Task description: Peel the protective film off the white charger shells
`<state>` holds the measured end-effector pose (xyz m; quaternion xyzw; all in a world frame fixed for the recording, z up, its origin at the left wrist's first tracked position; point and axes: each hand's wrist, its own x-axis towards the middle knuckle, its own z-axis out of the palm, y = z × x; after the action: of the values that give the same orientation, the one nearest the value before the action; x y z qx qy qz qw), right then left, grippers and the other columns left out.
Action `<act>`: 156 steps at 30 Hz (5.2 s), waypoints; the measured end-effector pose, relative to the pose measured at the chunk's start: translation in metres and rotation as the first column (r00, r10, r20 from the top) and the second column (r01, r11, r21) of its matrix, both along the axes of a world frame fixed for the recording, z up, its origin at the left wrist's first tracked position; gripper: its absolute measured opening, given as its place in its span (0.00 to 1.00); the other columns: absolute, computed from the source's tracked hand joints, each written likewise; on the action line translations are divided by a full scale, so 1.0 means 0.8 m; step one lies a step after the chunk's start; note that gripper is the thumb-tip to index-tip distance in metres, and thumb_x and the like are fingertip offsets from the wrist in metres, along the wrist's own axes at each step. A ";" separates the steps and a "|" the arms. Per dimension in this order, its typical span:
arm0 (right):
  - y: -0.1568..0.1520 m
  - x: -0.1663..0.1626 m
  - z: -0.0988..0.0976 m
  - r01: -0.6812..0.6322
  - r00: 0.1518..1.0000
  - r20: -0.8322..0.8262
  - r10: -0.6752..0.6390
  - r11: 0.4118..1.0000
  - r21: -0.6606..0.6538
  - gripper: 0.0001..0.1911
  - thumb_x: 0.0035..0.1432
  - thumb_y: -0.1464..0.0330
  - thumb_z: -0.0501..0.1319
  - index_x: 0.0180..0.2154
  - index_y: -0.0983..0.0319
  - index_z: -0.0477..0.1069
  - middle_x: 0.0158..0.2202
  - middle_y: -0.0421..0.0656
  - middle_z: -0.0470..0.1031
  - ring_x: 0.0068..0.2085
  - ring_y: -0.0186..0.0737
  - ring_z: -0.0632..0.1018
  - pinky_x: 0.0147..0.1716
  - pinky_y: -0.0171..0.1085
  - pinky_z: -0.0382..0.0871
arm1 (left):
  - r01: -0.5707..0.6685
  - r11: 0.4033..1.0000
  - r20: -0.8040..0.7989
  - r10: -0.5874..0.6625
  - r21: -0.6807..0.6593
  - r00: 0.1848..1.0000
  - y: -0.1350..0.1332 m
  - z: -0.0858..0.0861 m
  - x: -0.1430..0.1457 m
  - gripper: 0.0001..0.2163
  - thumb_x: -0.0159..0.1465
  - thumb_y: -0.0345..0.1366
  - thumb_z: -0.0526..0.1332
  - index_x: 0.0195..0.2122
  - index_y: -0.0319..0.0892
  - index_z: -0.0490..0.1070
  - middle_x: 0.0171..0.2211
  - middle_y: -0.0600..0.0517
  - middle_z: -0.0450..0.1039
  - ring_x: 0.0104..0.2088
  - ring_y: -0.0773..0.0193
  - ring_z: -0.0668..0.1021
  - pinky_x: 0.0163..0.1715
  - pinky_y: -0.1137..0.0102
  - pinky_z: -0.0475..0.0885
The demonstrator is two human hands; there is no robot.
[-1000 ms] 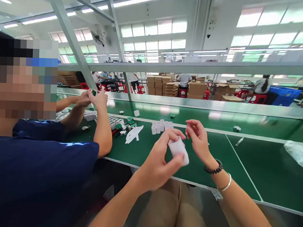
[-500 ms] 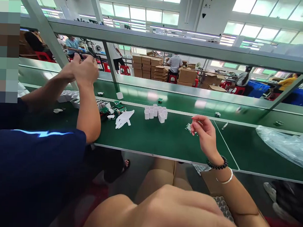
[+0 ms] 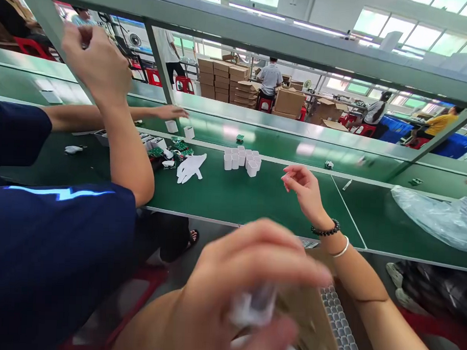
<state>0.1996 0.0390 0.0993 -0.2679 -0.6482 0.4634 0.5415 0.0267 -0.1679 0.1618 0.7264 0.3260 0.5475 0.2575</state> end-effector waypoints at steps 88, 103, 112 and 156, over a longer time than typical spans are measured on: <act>0.123 0.028 0.023 -0.412 0.631 0.516 0.579 0.814 -0.409 0.13 0.56 0.66 0.73 0.26 0.62 0.73 0.20 0.35 0.72 0.22 0.28 0.72 0.20 0.30 0.64 | -0.190 0.965 -0.226 0.148 -0.179 0.963 0.267 -0.122 -0.011 0.25 0.57 0.32 0.70 0.57 0.52 0.76 0.42 0.52 0.81 0.33 0.61 0.77 0.35 0.66 0.73; 0.085 0.076 -0.079 -0.355 0.808 0.329 0.489 0.849 -0.390 0.15 0.63 0.57 0.67 0.32 0.60 0.68 0.23 0.36 0.76 0.25 0.31 0.76 0.27 0.31 0.69 | 0.327 0.491 0.346 -0.055 -0.808 0.937 0.284 -0.146 0.028 0.19 0.59 0.36 0.71 0.51 0.44 0.75 0.36 0.52 0.76 0.29 0.69 0.74 0.26 0.77 0.69; 0.084 0.080 -0.075 -0.390 0.829 0.288 0.479 0.865 -0.316 0.11 0.64 0.63 0.67 0.33 0.61 0.69 0.24 0.37 0.78 0.25 0.30 0.77 0.25 0.28 0.71 | 0.318 0.537 0.336 -0.067 -0.782 0.939 0.278 -0.135 0.029 0.17 0.61 0.31 0.70 0.51 0.45 0.74 0.36 0.55 0.75 0.32 0.73 0.76 0.30 0.82 0.72; 0.078 0.074 -0.059 -0.374 0.842 0.026 0.539 0.619 -0.691 0.19 0.67 0.54 0.63 0.33 0.63 0.69 0.27 0.40 0.78 0.28 0.31 0.76 0.30 0.31 0.72 | 0.297 0.329 0.320 0.016 -0.897 0.947 0.284 -0.139 0.034 0.17 0.61 0.41 0.70 0.50 0.45 0.74 0.27 0.57 0.68 0.23 0.74 0.66 0.21 0.78 0.63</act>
<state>0.2589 0.1017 0.0521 -0.3186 -0.5458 0.7501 0.1944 0.0537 0.0594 0.0509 0.3899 0.4769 0.3301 0.7152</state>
